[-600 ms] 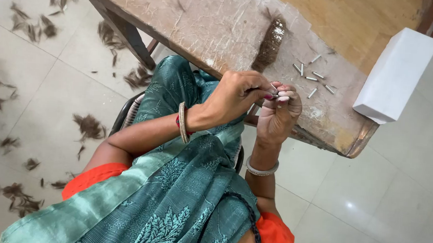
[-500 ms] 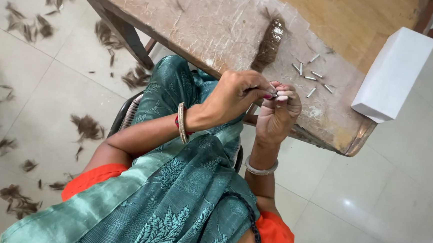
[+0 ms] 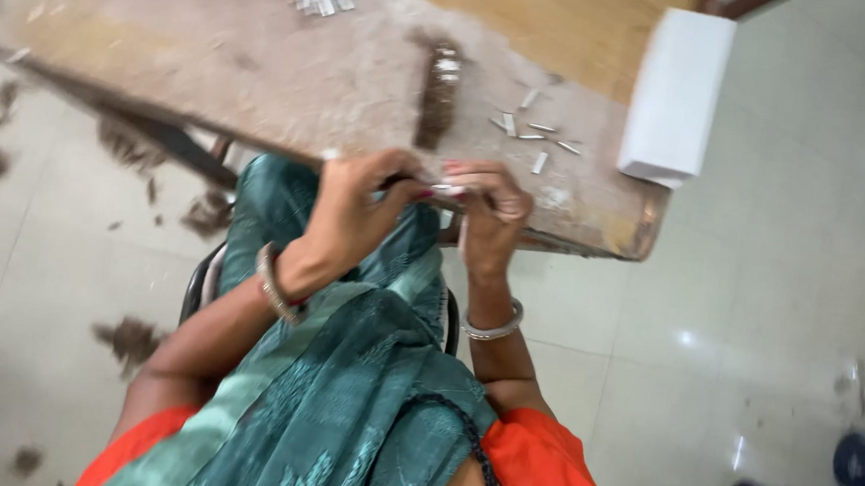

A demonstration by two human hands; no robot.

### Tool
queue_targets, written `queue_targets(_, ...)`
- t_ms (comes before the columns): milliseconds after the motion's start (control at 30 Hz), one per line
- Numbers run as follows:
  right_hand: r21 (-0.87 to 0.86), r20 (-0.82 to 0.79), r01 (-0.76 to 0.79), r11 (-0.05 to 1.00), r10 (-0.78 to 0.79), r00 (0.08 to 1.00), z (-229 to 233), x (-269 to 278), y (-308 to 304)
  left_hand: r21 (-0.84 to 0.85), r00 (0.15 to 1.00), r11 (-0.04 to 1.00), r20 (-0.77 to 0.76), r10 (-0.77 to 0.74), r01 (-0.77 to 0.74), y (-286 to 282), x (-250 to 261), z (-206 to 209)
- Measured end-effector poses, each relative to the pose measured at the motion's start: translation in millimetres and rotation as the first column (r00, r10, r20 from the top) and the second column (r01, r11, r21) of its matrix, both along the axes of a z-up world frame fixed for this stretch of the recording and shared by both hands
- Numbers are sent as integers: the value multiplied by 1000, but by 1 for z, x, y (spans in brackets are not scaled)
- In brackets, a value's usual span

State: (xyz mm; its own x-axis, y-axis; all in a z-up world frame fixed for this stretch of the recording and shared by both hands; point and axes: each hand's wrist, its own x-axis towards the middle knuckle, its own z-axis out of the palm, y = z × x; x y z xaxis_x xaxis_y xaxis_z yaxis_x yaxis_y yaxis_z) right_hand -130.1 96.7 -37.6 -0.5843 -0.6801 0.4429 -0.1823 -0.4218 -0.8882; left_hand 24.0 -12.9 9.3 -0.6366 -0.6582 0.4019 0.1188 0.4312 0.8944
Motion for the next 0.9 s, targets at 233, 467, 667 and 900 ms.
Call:
queue_targets(233, 133, -367, 35, 990, 17, 930, 36, 4, 0, -186, 972, 976, 188, 144, -108, 3, 14, 10)
queue_targets(467, 112, -288, 106, 988, -70, 955, 29, 20, -9, -145, 982, 976, 79, 173, -161, 4, 13, -8)
queue_targets(667, 75, -171, 67, 995, -53, 984, 17, 22, -19, 104, 993, 989, -35, 110, -106, 0, 12, -27)
queue_targets(900, 177, 5, -53, 983, 53, 999, 7, 19, -25, 181, 991, 977, -51, 126, -115, -12, 18, -60)
